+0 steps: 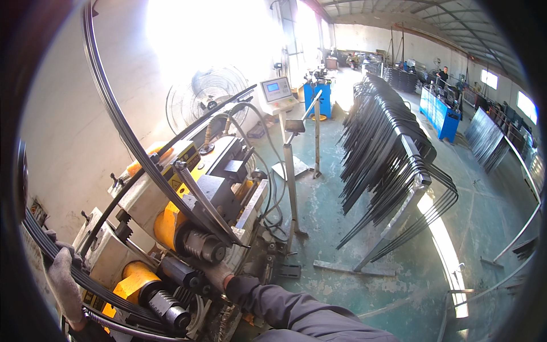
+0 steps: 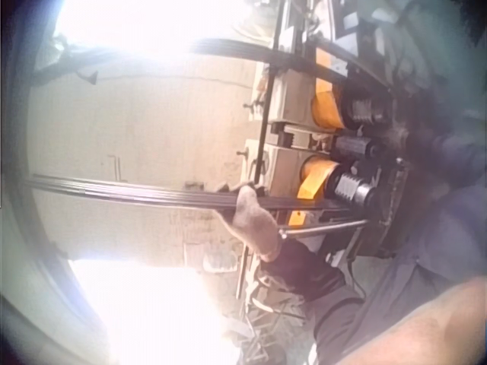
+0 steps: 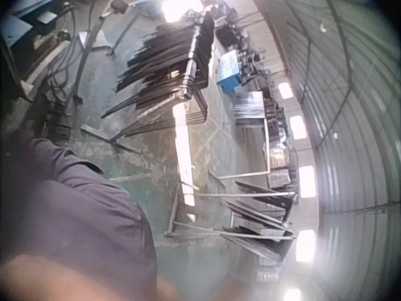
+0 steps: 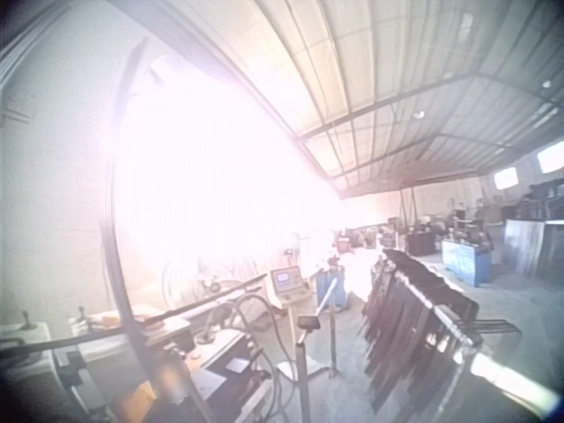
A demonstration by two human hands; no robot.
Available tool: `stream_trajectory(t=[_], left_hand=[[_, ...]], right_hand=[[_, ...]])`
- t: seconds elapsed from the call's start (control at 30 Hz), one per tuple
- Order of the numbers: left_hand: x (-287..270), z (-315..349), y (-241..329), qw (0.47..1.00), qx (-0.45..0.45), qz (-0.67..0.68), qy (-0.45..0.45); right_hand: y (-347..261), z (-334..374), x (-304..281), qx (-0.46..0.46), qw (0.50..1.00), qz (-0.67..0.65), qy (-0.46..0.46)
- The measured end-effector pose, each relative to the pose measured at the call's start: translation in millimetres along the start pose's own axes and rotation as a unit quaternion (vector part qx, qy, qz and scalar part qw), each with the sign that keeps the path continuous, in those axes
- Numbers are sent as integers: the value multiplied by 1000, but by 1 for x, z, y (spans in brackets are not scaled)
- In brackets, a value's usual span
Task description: The person repeatedly feeds bundles of straight metal rods into a bending machine, operates the machine to bend them, and then removes the bent rods to place them on a nearby rack. The process is repeated multiple times throughout the clip.
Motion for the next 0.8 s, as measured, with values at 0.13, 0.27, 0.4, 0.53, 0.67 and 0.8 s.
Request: stream_trajectory(t=[0.13,0.27,0.4,0.53,0.67,0.8], left_hand=[[4,3,3,1000,0,27,-1],[1,1,1,1000,-20,7,5],[-11,-6,-5,999,16,15,-24],[-32,-11,-15,999,-42,15,16],[-32,3,-5,994,-84,21,-71],[-20,14,24,977,-122,-43,-167]], right_hand=[[-7,4,-3,159,984,-79,-27],[-15,2,-4,105,992,-74,1],[-9,-2,-1,66,996,-47,23],[0,-7,0,36,999,7,19],[16,-2,0,94,995,20,-35],[20,2,-5,20,999,7,25]])
Point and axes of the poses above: each hand's wrist, its own z-axis away from the middle knuckle, its own x-axis out of the palm, y = z × x, the point moved 4 cm from there along -z, towards the middle knuckle, and after that the axes turned 9 degrees about z, right-handed, at the moved point
